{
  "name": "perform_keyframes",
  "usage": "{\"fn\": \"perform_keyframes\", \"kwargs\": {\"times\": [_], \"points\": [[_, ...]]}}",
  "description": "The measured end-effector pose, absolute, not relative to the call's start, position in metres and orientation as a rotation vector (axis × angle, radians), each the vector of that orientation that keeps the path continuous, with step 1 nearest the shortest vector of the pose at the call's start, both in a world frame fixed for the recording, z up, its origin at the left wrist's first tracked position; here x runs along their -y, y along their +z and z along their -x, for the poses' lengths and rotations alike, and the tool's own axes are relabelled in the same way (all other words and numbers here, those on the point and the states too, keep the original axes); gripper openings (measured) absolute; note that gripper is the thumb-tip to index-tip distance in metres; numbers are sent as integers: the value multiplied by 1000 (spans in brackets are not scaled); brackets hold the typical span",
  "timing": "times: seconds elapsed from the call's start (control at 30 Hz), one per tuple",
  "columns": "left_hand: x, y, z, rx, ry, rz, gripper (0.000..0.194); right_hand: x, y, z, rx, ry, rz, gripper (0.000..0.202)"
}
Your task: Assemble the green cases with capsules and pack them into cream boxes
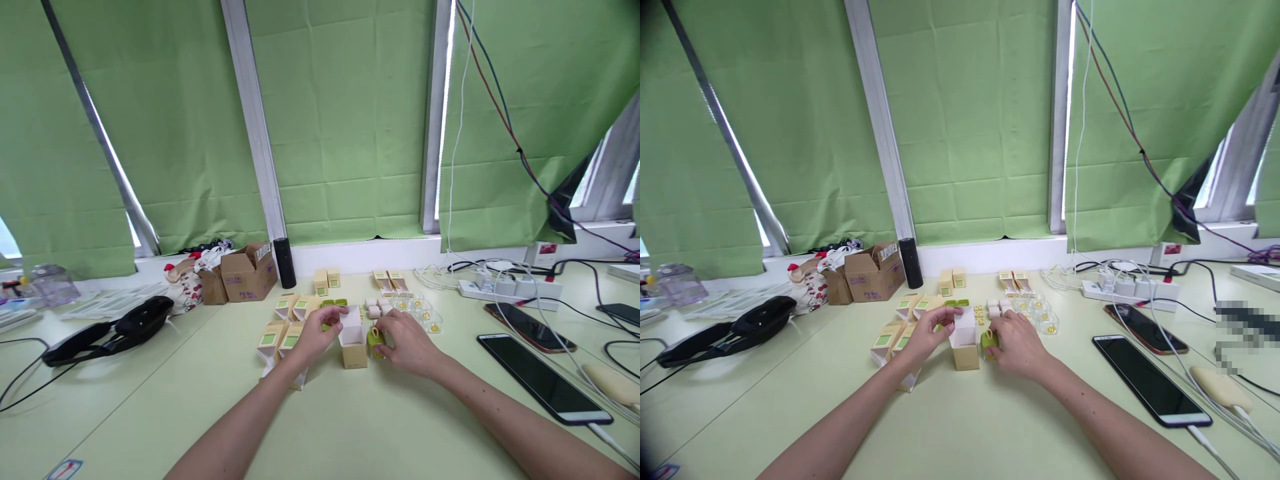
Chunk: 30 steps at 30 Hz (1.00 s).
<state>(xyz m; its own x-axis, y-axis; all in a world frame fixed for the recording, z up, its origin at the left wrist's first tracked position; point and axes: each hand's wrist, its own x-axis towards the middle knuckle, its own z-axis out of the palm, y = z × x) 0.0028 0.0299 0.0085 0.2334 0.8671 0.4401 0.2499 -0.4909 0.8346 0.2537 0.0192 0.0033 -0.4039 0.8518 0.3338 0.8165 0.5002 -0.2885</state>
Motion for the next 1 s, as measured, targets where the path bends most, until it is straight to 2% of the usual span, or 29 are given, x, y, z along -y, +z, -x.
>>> {"fn": "perform_keyframes", "kwargs": {"times": [0.27,0.77,1.0], "points": [[-35,6,0,-1033,1223,-1730,59,-19,4,-254,2340,88,1373,16],[-37,3,1,-1012,1177,-1638,65,-21,0,-255,2326,47,1348,19],[-36,2,2,-1012,1188,-1639,64,-33,-2,-267,1882,98,1234,23]]}}
